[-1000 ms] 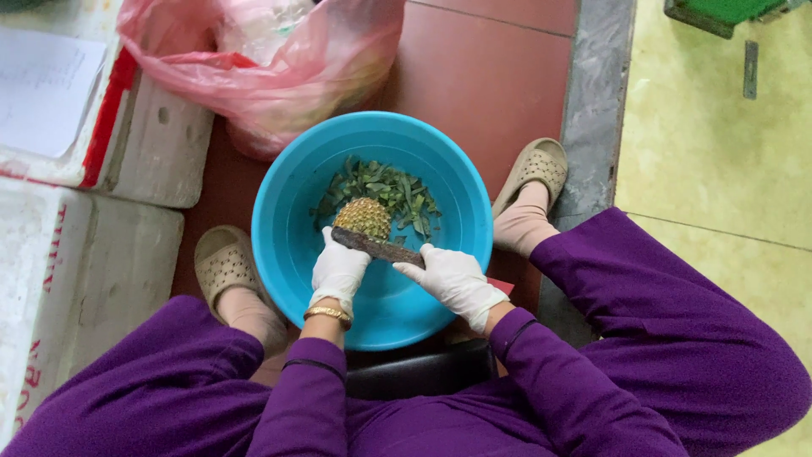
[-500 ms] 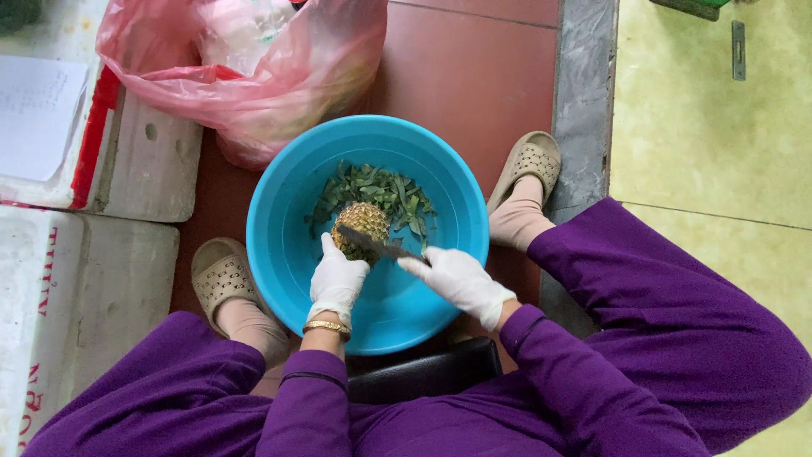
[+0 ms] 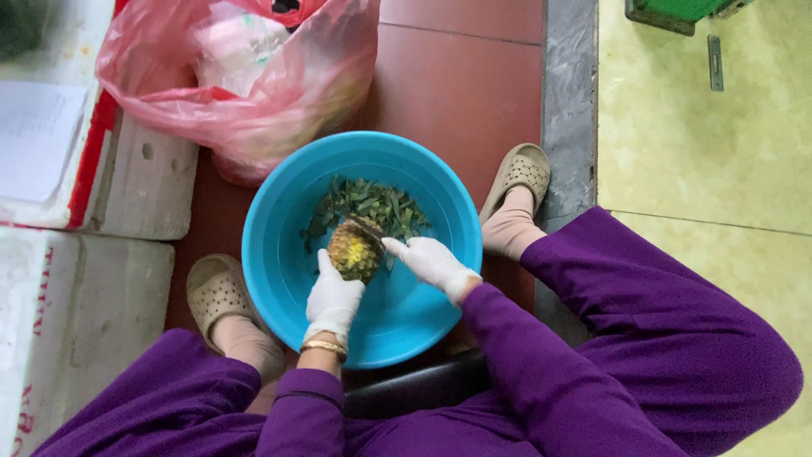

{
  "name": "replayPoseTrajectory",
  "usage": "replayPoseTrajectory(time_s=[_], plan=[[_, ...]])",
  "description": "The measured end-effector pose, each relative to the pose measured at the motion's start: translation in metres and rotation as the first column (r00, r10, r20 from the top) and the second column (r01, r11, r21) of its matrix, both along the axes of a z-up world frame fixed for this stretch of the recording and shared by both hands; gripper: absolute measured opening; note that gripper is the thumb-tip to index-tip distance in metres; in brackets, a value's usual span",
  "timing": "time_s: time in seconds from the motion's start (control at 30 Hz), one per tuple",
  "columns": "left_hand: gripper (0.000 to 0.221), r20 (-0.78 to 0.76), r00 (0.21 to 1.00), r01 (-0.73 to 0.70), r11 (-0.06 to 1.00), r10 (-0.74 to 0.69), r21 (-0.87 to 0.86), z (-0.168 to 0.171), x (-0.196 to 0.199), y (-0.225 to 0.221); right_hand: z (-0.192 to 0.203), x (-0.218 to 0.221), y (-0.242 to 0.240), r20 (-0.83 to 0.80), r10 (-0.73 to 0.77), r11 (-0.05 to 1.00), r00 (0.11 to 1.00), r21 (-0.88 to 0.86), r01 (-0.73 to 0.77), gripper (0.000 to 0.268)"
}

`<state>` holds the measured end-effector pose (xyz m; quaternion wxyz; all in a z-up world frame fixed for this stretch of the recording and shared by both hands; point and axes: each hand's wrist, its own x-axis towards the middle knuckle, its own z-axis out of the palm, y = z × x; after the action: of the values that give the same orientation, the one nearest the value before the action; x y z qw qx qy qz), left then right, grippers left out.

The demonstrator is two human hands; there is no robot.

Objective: A person wearing gloves is peeling a pineapple and removing its eyes using a knife over a blue basin.

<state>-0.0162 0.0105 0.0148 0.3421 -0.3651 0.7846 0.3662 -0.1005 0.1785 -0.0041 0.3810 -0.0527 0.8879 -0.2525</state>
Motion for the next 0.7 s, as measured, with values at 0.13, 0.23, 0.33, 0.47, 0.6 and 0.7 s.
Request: replayPoseTrajectory(time_s=[0.13, 0.23, 0.33, 0.47, 0.6, 0.7], plan=[[0.097, 0.001, 0.999, -0.053, 0.998, 0.053, 0.026, 0.002, -0.001, -0.006, 0.039, 0.037, 0.021, 0.082, 0.104, 0.986, 0.991, 0.12, -0.113, 0.08], [0.1, 0.031, 0.999, -0.038, 0.999, 0.037, 0.021, -0.011, 0.001, -0.007, 0.027, 0.046, 0.024, 0.092, 0.165, 0.966, 0.982, 0.184, -0.18, 0.077], [0.096, 0.038, 0.999, 0.003, 1.0, -0.004, 0.005, 0.009, -0.005, -0.002, 0.041, 0.032, 0.004, 0.072, 0.164, 0.971, 0.984, 0.165, -0.174, 0.078], [0.096, 0.038, 0.997, 0.064, 0.998, -0.063, -0.015, -0.006, 0.002, 0.004, -0.016, 0.01, -0.012, 0.046, 0.123, 0.986, 0.991, 0.105, -0.127, 0.087], [0.098, 0.022, 0.999, -0.023, 1.0, 0.024, -0.018, -0.016, 0.006, -0.003, 0.033, 0.016, -0.018, 0.088, 0.104, 0.989, 0.991, 0.094, -0.112, 0.088], [0.096, 0.011, 0.999, -0.043, 0.999, 0.043, -0.002, -0.014, 0.003, -0.006, 0.038, 0.025, -0.004, 0.113, 0.093, 0.984, 0.989, 0.141, -0.108, 0.085]])
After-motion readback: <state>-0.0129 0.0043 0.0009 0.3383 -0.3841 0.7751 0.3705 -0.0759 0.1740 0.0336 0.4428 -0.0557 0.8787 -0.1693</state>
